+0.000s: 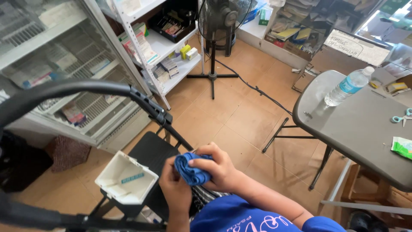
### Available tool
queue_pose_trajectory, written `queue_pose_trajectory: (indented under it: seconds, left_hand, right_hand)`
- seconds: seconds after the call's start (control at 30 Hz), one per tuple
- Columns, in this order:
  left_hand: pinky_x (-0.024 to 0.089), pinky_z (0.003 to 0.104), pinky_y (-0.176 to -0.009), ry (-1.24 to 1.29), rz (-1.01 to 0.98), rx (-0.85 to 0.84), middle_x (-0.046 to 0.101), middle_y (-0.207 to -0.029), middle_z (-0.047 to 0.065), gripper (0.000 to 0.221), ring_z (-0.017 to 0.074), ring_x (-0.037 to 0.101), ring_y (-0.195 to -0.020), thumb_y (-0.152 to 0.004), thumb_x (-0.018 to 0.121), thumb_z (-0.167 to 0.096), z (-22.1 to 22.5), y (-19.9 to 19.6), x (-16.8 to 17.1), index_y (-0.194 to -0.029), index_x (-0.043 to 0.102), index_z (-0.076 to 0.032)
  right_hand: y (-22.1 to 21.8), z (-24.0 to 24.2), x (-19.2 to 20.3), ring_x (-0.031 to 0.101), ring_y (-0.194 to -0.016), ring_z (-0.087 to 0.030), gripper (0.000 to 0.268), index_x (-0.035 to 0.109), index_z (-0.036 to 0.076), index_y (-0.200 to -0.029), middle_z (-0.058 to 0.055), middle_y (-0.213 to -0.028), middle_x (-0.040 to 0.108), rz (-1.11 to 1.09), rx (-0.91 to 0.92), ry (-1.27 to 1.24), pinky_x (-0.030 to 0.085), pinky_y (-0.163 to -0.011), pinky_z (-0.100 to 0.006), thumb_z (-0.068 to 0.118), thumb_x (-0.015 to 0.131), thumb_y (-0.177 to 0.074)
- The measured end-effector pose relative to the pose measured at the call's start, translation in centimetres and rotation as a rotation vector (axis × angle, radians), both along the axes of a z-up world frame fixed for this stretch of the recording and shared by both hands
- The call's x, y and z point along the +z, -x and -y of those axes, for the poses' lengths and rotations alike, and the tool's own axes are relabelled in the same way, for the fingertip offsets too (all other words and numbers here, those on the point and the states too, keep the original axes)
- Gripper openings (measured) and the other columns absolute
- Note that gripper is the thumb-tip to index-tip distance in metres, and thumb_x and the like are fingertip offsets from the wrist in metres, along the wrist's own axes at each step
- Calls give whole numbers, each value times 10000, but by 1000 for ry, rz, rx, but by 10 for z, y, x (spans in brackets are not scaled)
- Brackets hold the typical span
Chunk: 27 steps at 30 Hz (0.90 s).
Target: The person wipes out small white bins with a blue cloth and places blister packs of medication inside the bins.
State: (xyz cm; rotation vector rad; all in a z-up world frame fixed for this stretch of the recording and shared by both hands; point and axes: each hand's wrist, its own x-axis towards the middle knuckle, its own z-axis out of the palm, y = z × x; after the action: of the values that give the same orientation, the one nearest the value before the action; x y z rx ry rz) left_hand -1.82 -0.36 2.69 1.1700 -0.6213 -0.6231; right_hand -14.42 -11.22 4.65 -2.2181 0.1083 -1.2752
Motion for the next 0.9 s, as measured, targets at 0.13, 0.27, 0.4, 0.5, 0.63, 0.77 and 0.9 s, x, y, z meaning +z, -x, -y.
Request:
queue_pose_trajectory:
  seconds: [0.13,0.27,0.4,0.5,0.63,0.77,0.9]
  left_hand:
    - [514,232,-684,-160,52,-1,705,-916,100,161,100,658,-798,-933,721,35,-2,-8,-26,-1083,664,25]
    - [569,242,-752,-94,98,14,770,-976,132,115,114,719,-845,-946,680,39,5,-12,7,-1061,676,32]
    - [604,262,-813,-14,56,-9,772,-1016,125,87,140,743,-885,-944,641,39,10,-20,10,-1027,621,19]
    - [575,259,-828,23,85,-77,739,-1016,134,100,141,703,-898,-945,665,70,13,-26,-17,-1023,621,26]
    - [565,249,-811,46,32,-139,701,-975,89,139,121,675,-879,-906,681,60,28,-21,14,-1021,615,17]
    - [493,240,-807,78,200,-170,596,-986,48,105,111,594,-896,-962,679,-30,24,-19,13,-996,583,-3]
    - [487,240,-808,62,172,-173,601,-994,43,208,99,582,-893,-1042,623,-202,12,-17,5,-1040,607,5]
  right_hand:
    - [-8,12,-6,617,-860,-308,620,580,152,-1303,-161,-1150,538,134,-116,127,504,-732,-416,128,890,-766]
    - [-4,26,-10,628,-940,-334,584,566,149,-1325,-153,-1188,552,46,-278,20,540,-782,-403,32,771,-792]
    - [0,32,-13,584,-1126,-291,548,472,130,-1408,-163,-1287,516,147,-205,-257,525,-952,-375,33,729,-934]
    - [1,23,1,502,-1235,-275,843,408,112,-1433,-181,-1311,452,121,125,-355,448,-1105,-394,160,893,-745]
    - [-2,18,10,557,-1182,-290,696,434,110,-1396,-185,-1287,498,121,214,-352,496,-1032,-376,125,885,-865]
    - [2,22,12,670,-1004,-281,652,510,126,-1349,-169,-1203,594,115,82,-162,568,-869,-355,57,889,-823]
    - [2,26,11,656,-946,-251,655,519,156,-1330,-164,-1189,591,215,-62,4,547,-807,-352,66,914,-815]
